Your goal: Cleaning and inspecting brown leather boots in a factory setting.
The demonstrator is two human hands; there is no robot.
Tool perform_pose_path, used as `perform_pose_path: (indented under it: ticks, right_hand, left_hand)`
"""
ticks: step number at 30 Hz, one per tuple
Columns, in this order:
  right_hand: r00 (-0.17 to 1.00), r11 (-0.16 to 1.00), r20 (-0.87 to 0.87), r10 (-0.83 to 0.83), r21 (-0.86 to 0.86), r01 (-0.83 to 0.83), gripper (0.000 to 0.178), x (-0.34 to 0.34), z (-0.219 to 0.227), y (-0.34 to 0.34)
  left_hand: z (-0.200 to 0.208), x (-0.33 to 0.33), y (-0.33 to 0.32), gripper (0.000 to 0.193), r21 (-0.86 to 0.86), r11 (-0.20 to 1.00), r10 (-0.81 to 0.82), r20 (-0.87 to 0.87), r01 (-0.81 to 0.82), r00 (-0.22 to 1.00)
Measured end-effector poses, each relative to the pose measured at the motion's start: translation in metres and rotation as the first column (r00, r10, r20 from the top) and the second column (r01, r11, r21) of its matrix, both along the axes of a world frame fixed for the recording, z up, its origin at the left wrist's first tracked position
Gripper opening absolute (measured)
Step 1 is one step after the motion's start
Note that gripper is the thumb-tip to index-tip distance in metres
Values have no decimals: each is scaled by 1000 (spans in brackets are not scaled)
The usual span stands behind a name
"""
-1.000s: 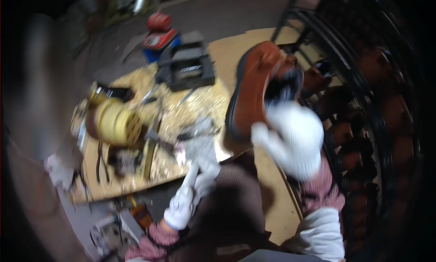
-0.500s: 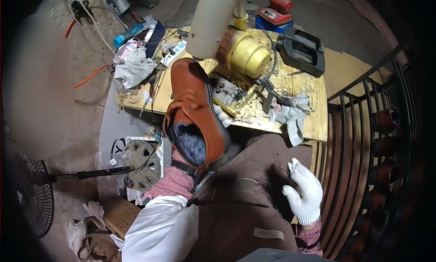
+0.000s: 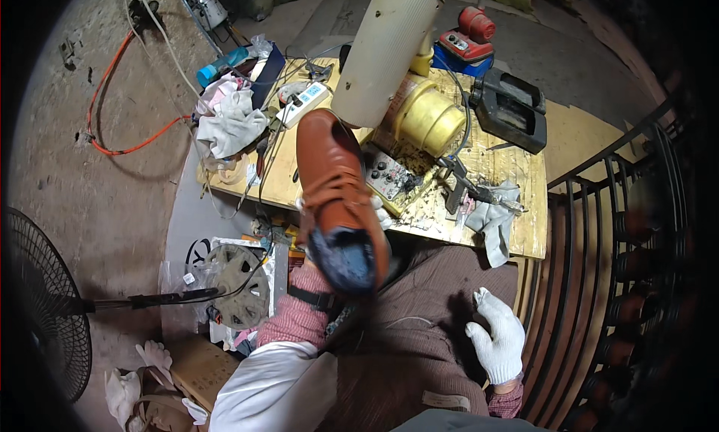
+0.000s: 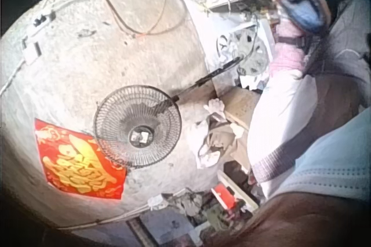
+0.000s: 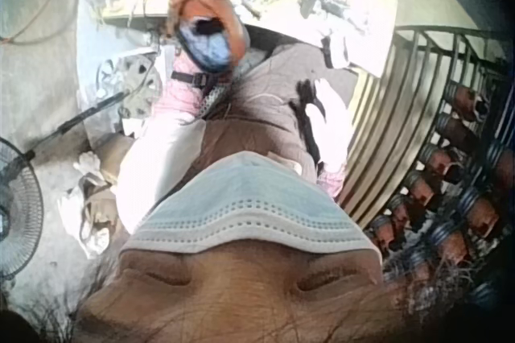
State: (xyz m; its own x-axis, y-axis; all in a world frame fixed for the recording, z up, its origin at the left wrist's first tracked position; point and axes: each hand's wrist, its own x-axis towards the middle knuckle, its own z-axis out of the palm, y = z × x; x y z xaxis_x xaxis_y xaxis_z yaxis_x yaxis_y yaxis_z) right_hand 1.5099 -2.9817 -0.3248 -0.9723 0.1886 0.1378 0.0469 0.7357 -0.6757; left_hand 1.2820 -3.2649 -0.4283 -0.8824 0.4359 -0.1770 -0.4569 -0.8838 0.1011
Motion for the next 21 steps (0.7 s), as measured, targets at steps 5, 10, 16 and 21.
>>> perform_pose_path:
  ticks: [5, 10, 16, 21]
  right_hand:
    - [1000, 1000, 15, 5, -4, -5, 45, -5, -3, -1]
    - [999, 998, 9, 39, 53, -40, 46, -2, -10, 1]
    - [993, 997, 95, -70, -4, 71, 47, 8, -24, 9]
    - [992, 994, 59, -110, 11, 109, 47, 10, -34, 25]
  left_hand:
    - [20, 14, -2, 106, -432, 899, -203, -260, 74, 944]
    - [35, 1, 2, 79, -798, 598, -124, -188, -77, 974]
    - [87, -18, 22, 67, -827, 538, -55, -226, -161, 973]
    - [107, -50, 36, 64, -847, 319, 277, -345, -424, 897]
